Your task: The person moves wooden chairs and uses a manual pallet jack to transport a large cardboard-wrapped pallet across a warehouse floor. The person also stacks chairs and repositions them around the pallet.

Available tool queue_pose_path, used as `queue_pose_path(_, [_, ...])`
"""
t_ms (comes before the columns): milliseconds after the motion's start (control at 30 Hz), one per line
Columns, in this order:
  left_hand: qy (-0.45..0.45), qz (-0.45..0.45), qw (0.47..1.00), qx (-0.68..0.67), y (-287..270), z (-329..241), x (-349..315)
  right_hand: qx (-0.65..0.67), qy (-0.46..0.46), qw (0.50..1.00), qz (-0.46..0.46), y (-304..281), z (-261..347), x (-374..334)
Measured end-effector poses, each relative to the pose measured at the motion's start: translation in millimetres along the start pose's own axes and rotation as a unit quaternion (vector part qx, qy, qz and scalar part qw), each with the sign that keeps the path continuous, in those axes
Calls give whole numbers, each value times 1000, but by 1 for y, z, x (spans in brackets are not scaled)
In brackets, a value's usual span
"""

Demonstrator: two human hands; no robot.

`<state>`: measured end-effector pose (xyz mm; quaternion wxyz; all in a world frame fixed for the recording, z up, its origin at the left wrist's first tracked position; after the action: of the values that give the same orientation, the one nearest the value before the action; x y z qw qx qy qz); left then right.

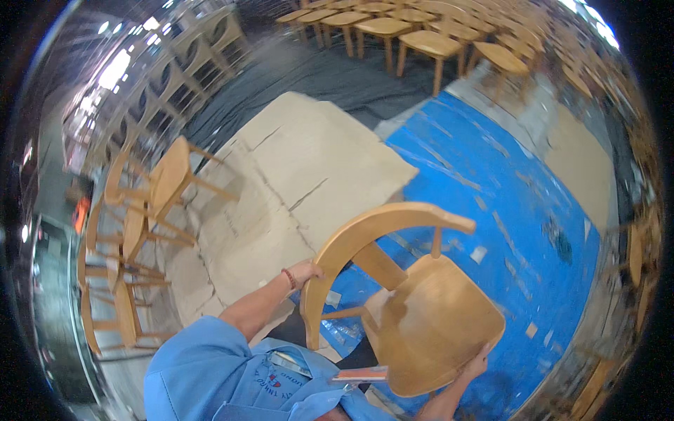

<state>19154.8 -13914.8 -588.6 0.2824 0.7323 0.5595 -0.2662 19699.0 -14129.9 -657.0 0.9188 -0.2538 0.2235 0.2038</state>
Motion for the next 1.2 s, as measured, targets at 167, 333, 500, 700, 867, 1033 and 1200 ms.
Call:
queue_pose_path(167, [120,-11,985,-121,-96,-35,-43,-74,-97,990,76,90,155,-59])
queue_pose_path(333, [219,-55,943,-245,-246,-68,-105,-13,-263,943,203,249,301,-199])
queue_pose_path(500, [318,-149,881,-316,-373,-108,-179,37,-237,904,354,430,379,-312])
queue_pose_path(700, [432,-342,772,-317,-454,-159,-249,20,-270,812,517,704,393,-439])
queue_pose_path(867, [462,-417,735,-269,-519,-177,-226,-135,-399,748,512,834,369,-542])
queue_pose_path(1033, [372,-471,776,-196,-600,-230,-186,-418,-508,582,478,883,281,-569])
queue_pose_path(1200, [348,-545,722,-247,-672,-295,-155,-379,-590,519,489,929,206,-555])
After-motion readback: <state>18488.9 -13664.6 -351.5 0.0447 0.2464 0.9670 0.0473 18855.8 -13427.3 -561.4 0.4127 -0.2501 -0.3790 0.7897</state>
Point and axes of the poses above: each hand's wrist, its own x-axis towards the middle knuckle, its own y-axis out of the palm, z = x × y, the point moved 4 cm from there along x, towards the middle knuckle, and after that the axes turned 6 degrees about y, right-handed, at the moved point
